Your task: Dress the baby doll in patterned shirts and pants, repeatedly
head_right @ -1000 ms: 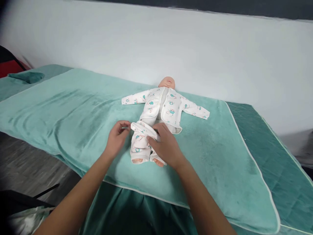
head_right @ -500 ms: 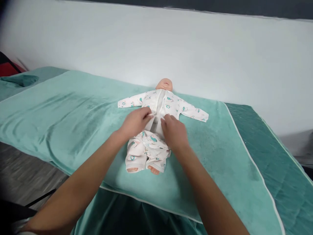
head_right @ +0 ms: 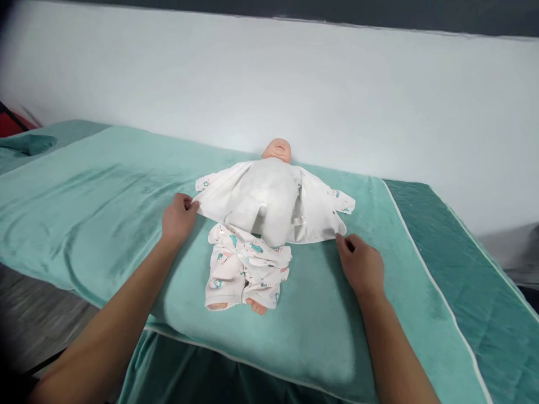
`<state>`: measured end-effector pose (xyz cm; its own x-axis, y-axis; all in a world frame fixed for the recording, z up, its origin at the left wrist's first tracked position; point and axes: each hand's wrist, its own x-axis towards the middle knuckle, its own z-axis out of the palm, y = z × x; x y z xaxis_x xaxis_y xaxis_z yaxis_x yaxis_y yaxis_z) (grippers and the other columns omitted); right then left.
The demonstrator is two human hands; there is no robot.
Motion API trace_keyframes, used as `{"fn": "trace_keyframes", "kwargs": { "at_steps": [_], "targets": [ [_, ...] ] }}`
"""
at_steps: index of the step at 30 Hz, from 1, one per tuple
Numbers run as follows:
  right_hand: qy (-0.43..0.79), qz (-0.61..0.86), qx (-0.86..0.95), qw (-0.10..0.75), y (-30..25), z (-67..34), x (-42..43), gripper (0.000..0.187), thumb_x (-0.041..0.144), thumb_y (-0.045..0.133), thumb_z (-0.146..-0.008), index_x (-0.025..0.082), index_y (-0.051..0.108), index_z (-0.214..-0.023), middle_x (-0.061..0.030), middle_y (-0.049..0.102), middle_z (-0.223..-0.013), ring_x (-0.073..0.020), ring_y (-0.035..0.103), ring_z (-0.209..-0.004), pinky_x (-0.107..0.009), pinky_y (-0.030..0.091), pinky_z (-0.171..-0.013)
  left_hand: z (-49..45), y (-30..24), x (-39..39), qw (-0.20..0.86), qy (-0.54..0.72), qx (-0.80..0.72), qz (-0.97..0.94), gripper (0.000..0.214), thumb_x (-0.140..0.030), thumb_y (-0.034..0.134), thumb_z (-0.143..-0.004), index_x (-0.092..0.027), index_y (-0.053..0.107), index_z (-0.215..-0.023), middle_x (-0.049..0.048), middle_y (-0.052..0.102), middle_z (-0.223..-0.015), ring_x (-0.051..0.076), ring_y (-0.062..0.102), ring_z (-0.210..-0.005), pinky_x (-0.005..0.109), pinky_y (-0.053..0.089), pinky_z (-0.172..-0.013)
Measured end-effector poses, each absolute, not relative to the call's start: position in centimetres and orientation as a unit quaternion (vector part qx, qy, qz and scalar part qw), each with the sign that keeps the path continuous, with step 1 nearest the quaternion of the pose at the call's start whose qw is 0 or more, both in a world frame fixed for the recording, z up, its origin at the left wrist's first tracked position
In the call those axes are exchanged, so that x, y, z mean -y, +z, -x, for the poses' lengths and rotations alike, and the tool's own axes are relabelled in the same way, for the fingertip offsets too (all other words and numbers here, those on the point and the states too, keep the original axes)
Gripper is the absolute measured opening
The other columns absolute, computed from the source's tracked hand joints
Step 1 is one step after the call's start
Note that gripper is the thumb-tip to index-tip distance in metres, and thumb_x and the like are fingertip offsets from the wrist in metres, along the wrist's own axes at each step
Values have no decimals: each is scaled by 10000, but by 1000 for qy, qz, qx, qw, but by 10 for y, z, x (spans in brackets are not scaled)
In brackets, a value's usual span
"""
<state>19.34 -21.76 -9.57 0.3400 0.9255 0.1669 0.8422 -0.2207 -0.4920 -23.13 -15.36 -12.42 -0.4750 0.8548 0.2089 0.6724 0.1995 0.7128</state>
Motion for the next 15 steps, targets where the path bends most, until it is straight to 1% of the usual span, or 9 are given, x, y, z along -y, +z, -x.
{"fn": "trace_keyframes", "kwargs": {
  "at_steps": [2,4,6,8,9,12,15],
  "targets": [
    [131,714,604,329,-99,-172,226,364,546,557,-899,229,594,-724,-2,547,-618,-177,479,-595,-322,350,-613,225,-125,159,91,392,-754,-519,128,-284,597,-866,-226,582,-979,25,608,-828,212,549,-772,322,365,-686],
    [211,633,644,374,-103,-150,232,292,504,601,-903,224,627,-823,-7,600,-712,-174,522,-645,-313,403,-643,219,-124,166,127,451,-700,-539,150,-295,616,-855,-216,623,-982,25,620,-857,197,562,-798,314,403,-726],
    [283,547,687,387,-105,-132,235,207,435,626,-920,231,650,-902,-23,650,-849,-179,573,-737,-314,446,-702,211,-120,176,242,502,-620,-551,169,-342,648,-853,-203,667,-947,25,636,-860,182,573,-810,305,438,-767],
    [329,479,710,398,-106,-123,236,133,378,631,-939,249,662,-942,-33,655,-943,-187,600,-830,-323,466,-763,204,-116,186,375,505,-546,-553,223,-398,690,-844,-197,710,-938,28,661,-871,177,581,-823,297,452,-781],
    [343,454,712,411,-106,-121,236,106,359,638,-942,258,666,-954,-39,648,-978,-193,605,-875,-329,472,-786,201,-113,191,426,492,-517,-556,242,-414,707,-840,-198,729,-946,32,674,-890,178,585,-839,295,453,-785],
    [374,409,711,433,-107,-122,237,102,330,690,-916,279,671,-1003,-57,615,-1103,-214,599,-995,-350,481,-843,197,-110,202,503,458,-449,-580,231,-406,733,-843,-208,771,-956,43,684,-965,181,583,-889,289,440,-793],
    [402,412,703,417,-109,-123,237,170,331,724,-894,290,666,-1049,-57,595,-1150,-207,582,-985,-350,481,-835,200,-113,205,550,447,-371,-600,227,-414,750,-839,-195,793,-880,50,659,-976,174,569,-888,283,424,-782]
  ]
}}
